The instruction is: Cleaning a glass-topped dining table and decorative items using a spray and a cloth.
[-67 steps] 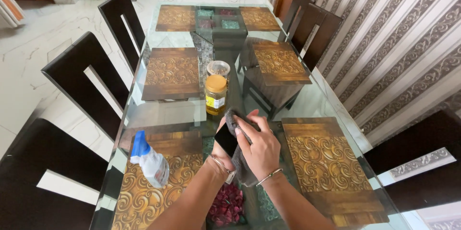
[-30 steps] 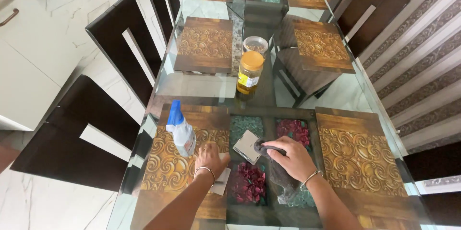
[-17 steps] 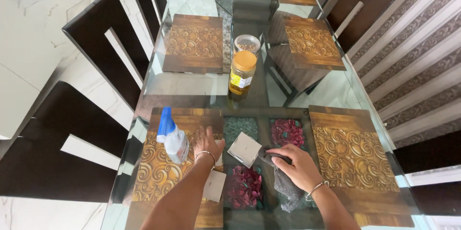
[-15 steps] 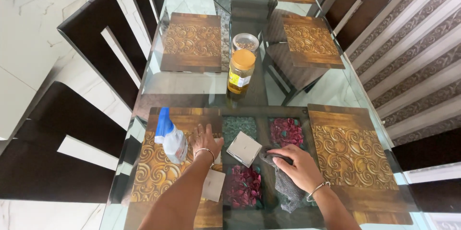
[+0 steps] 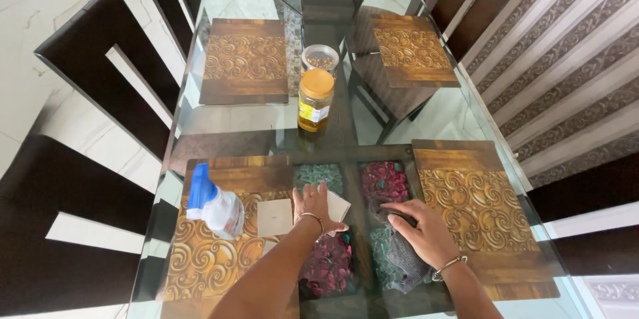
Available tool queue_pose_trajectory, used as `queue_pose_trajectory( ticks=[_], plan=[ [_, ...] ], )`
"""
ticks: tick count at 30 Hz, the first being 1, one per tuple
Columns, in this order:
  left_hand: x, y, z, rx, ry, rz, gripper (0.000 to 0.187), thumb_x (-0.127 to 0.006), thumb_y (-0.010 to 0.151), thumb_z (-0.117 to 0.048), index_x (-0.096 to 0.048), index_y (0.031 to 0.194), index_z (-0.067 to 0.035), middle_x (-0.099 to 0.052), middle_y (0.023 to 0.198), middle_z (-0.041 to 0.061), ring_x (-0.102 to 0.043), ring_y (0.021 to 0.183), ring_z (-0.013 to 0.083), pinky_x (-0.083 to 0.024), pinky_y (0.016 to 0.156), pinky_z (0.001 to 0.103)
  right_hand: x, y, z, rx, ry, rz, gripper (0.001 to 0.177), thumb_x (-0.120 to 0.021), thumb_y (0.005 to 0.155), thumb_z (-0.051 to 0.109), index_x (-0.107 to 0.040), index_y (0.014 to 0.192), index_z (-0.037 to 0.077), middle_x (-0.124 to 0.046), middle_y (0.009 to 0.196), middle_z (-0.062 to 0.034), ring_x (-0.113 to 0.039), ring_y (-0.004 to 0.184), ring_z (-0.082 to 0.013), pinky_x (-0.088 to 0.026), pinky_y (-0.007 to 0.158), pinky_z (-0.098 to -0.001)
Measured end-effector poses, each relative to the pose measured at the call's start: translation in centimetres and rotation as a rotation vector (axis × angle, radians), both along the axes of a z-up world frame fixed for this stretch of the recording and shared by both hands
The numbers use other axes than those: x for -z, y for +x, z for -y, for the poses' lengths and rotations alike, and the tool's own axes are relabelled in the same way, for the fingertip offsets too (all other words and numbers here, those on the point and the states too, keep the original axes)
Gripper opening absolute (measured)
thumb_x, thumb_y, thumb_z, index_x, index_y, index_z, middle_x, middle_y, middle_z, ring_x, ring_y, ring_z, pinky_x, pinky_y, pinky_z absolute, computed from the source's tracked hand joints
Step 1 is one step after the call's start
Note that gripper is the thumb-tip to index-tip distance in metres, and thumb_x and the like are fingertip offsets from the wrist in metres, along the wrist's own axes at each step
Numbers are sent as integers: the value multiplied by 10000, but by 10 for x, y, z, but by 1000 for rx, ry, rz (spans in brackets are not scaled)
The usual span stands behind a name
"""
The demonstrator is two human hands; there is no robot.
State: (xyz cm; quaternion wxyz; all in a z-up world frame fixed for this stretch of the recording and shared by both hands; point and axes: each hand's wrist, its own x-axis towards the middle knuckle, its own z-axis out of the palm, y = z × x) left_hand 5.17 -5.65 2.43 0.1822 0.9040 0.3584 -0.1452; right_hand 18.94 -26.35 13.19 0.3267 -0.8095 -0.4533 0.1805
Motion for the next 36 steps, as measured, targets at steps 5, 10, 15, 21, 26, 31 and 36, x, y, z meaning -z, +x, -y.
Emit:
queue_pose_trajectory(
  ticks=[5,10,15,21,26,31,36],
  plan=[
    [29,18,6,-50,41,-27,1372,-900,641,-595,-104,1629,-70,-376,1576,178,-347,1487,324,-179,1239,598,2,0,7,13,-23,20,318,-693,865,332,-793,1138,203,-734,965,-58,-715,886,-219,-542,735,-341],
    [40,23,8,-101,40,27,1360,-971,645,-442,-80,1614,-101,-355,1577,216,-388,1458,349,-241,1214,557,8,3,13,25,-59,32,313,-689,862,342,-799,1128,221,-729,969,-56,-714,867,-225,-548,725,-344],
    [50,23,1,-91,12,51,1314,-955,669,-363,-81,1622,-127,-397,1530,232,-440,1409,375,-350,1172,496,3,-1,11,-8,-5,61,300,-690,871,324,-806,1123,209,-724,933,-67,-711,855,-230,-540,721,-343],
    [14,8,1,-58,-59,76,1323,-953,662,-297,-72,1638,-147,-369,1530,249,-466,1382,401,-447,1119,442,-1,-5,13,-2,-9,23,290,-697,867,314,-800,1119,214,-724,948,-45,-719,841,-206,-554,684,-337],
    [25,6,0,37,57,147,1281,-947,678,-282,-77,1610,-162,-342,1526,207,-349,1451,399,-345,1166,505,-1,-5,15,23,-31,-14,292,-693,868,322,-799,1122,224,-715,932,-45,-718,804,-202,-558,675,-333],
    [28,1,0,110,118,260,1290,-933,676,-241,-50,1614,-169,-307,1555,192,-310,1471,408,-345,1165,485,-4,-7,12,-6,-1,34,292,-693,872,331,-800,1123,225,-711,923,-38,-701,793,-204,-541,659,-337],
    [6,6,-4,-273,-202,574,1366,-981,645,-362,-39,1616,-176,-253,1534,252,-365,1408,415,-394,1156,440,-15,-11,5,42,-42,26,308,-687,869,335,-794,1142,241,-690,926,-46,-692,802,-217,-531,694,-337]
  ],
)
